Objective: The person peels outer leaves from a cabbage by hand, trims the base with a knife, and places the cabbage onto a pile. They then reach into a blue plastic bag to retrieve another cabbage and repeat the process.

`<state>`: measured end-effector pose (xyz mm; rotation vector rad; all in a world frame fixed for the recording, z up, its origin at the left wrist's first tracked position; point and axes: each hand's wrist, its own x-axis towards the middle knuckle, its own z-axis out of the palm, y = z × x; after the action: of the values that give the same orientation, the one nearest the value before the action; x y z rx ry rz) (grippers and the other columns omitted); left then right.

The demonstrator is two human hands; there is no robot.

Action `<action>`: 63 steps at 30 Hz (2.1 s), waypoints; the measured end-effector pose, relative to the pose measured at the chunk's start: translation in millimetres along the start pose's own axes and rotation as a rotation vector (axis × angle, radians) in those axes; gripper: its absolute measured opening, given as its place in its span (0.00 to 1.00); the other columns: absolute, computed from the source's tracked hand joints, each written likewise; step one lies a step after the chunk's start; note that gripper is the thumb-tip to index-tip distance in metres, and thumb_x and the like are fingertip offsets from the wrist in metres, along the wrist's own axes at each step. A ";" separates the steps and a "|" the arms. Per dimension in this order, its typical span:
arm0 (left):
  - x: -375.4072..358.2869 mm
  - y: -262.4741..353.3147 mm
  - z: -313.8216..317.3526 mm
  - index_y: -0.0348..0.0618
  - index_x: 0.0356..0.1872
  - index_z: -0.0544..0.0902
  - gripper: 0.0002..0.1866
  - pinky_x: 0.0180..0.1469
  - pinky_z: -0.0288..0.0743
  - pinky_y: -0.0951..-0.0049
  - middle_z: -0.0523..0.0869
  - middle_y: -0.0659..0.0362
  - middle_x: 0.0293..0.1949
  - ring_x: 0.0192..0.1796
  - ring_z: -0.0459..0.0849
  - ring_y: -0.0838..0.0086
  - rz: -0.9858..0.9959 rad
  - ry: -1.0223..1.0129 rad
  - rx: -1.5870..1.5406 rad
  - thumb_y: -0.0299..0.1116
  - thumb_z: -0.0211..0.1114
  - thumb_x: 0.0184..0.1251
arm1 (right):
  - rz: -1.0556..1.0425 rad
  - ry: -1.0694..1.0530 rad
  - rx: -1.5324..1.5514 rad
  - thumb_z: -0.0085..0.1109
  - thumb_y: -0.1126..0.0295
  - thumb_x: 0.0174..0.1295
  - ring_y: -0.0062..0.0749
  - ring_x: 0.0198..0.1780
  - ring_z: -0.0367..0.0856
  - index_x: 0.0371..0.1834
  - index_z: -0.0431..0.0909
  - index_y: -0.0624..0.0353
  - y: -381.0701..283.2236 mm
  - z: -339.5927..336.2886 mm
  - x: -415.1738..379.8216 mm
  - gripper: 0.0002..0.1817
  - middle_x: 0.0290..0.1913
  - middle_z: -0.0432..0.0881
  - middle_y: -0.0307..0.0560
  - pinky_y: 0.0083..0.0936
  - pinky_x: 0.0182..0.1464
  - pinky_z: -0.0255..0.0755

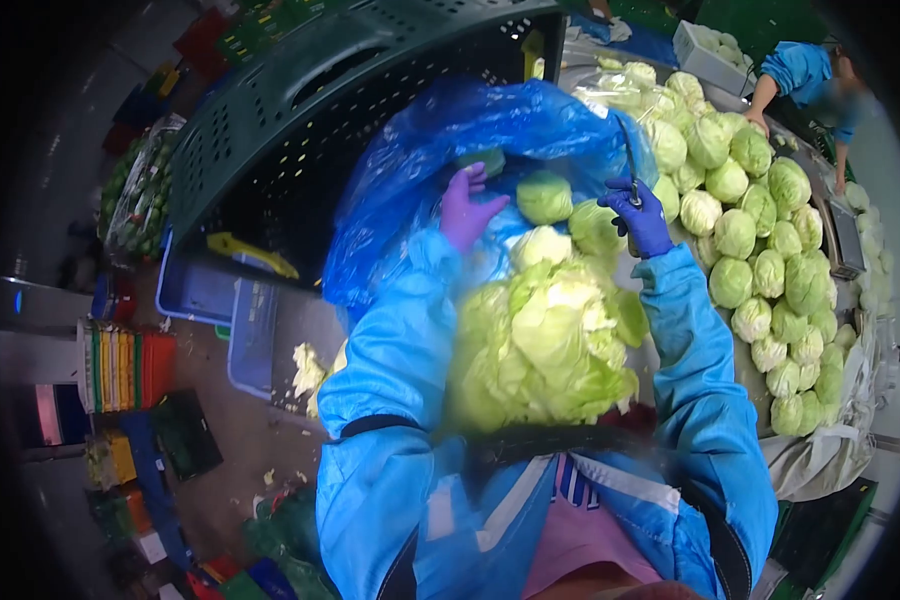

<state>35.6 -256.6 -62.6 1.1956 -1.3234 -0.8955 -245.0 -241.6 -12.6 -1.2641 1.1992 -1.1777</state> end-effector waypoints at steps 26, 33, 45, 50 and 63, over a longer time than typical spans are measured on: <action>-0.8 13.0 26.0 0.37 0.64 0.63 0.45 0.63 0.68 0.64 0.74 0.52 0.58 0.60 0.74 0.64 -0.207 -0.428 -0.743 0.32 0.77 0.42 | 0.223 -0.031 0.057 0.55 0.68 0.63 0.15 0.28 0.74 0.54 0.74 0.60 8.9 -12.7 -117.5 0.17 0.38 0.84 0.42 0.11 0.25 0.66; -129.0 57.8 -0.4 0.37 0.68 0.57 0.47 0.68 0.63 0.57 0.66 0.48 0.65 0.65 0.68 0.57 -0.432 -0.519 -1.358 0.42 0.71 0.48 | 0.023 -0.394 0.247 0.68 0.67 0.54 0.10 0.27 0.68 0.70 0.57 0.59 -38.4 41.1 -143.8 0.41 0.35 0.78 0.36 0.09 0.30 0.62; -192.6 84.0 -2.5 0.44 0.70 0.58 0.50 0.68 0.59 0.55 0.64 0.48 0.67 0.67 0.66 0.57 -0.475 -0.401 -0.946 0.59 0.68 0.48 | 0.161 -0.335 0.358 0.59 0.68 0.60 0.16 0.23 0.74 0.63 0.63 0.68 -48.6 56.0 -191.2 0.29 0.27 0.80 0.42 0.12 0.21 0.66; -204.6 83.6 -2.4 0.52 0.70 0.57 0.40 0.63 0.60 0.39 0.61 0.46 0.68 0.68 0.62 0.50 -0.177 -0.495 -0.685 0.66 0.46 0.63 | 0.064 -0.167 0.294 0.56 0.63 0.62 0.15 0.25 0.73 0.63 0.65 0.66 -56.3 39.5 -187.5 0.27 0.30 0.81 0.41 0.13 0.32 0.69; -197.5 89.1 -4.7 0.38 0.67 0.57 0.54 0.66 0.62 0.60 0.65 0.47 0.63 0.65 0.66 0.55 -0.076 -0.207 -0.252 0.39 0.81 0.37 | -0.104 -0.106 -0.531 0.57 0.62 0.63 0.33 0.28 0.78 0.57 0.72 0.55 -24.7 31.1 -199.3 0.20 0.29 0.79 0.47 0.28 0.31 0.71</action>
<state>8.1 -45.9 -20.3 0.9815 -1.2889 -1.2293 -220.4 -40.9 7.8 -1.7767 1.4327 -0.8749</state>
